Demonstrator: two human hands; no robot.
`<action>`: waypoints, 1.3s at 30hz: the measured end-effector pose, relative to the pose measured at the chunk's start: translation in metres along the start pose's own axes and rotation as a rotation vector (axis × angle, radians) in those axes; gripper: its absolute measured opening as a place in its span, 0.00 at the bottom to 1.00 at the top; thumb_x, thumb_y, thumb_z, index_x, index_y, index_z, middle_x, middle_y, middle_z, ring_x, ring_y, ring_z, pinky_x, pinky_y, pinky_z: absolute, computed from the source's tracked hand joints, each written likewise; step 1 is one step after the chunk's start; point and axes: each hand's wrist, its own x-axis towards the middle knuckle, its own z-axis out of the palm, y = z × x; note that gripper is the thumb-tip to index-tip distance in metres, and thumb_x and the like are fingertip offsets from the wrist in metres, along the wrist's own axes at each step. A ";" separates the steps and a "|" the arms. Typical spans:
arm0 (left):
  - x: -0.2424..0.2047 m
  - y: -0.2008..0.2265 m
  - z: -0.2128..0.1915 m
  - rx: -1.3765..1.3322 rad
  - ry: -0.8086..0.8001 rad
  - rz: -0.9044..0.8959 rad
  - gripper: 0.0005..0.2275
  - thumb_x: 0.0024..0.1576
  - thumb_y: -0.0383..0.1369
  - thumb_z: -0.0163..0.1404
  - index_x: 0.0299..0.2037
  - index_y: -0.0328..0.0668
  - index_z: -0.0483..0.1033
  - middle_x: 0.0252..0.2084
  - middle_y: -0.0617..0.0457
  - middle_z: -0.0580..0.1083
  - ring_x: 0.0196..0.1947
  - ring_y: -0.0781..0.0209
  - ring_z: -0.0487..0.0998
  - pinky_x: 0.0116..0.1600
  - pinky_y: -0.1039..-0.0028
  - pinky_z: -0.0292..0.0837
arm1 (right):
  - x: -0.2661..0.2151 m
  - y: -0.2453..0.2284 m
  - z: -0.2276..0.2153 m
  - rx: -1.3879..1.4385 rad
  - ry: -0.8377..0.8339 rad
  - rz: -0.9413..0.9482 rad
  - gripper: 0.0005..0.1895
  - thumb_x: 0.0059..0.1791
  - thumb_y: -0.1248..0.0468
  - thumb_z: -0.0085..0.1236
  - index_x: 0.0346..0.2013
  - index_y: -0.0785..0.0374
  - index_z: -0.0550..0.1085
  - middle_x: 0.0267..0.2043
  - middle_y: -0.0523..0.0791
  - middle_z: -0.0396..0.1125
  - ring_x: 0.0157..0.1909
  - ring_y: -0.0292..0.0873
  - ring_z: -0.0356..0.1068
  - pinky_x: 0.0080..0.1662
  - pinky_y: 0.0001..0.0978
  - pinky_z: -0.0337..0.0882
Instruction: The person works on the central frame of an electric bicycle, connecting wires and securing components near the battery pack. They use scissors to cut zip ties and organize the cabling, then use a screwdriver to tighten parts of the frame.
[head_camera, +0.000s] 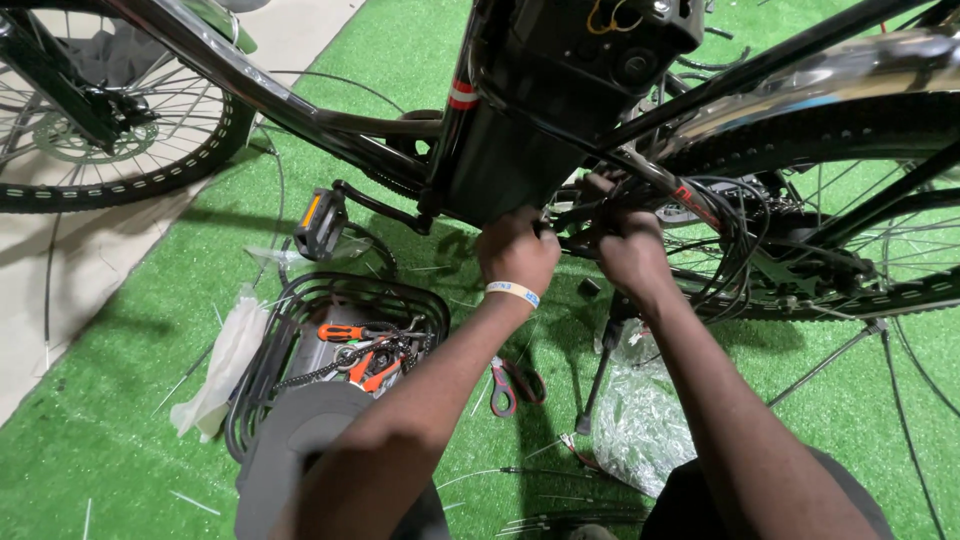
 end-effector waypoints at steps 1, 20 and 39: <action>0.003 0.002 -0.003 0.002 -0.001 -0.002 0.06 0.42 0.32 0.51 0.27 0.46 0.78 0.20 0.44 0.74 0.26 0.41 0.80 0.31 0.53 0.77 | 0.001 -0.001 0.001 0.000 -0.003 0.001 0.34 0.41 0.73 0.39 0.62 0.50 0.61 0.52 0.50 0.69 0.39 0.47 0.66 0.38 0.35 0.64; 0.033 -0.004 0.017 -0.107 -0.420 -0.492 0.16 0.47 0.48 0.49 0.37 0.50 0.80 0.34 0.51 0.79 0.39 0.47 0.81 0.45 0.60 0.77 | 0.067 0.032 0.004 -0.751 -0.311 -0.078 0.21 0.49 0.65 0.36 0.53 0.58 0.72 0.46 0.51 0.70 0.37 0.45 0.69 0.40 0.39 0.71; 0.055 0.013 -0.045 -0.928 -0.472 -0.961 0.14 0.40 0.17 0.54 0.35 0.12 0.68 0.30 0.27 0.71 0.28 0.31 0.78 0.32 0.56 0.80 | 0.078 0.073 0.019 -0.768 -0.262 -0.098 0.18 0.49 0.61 0.37 0.47 0.58 0.73 0.42 0.50 0.71 0.38 0.46 0.70 0.42 0.39 0.71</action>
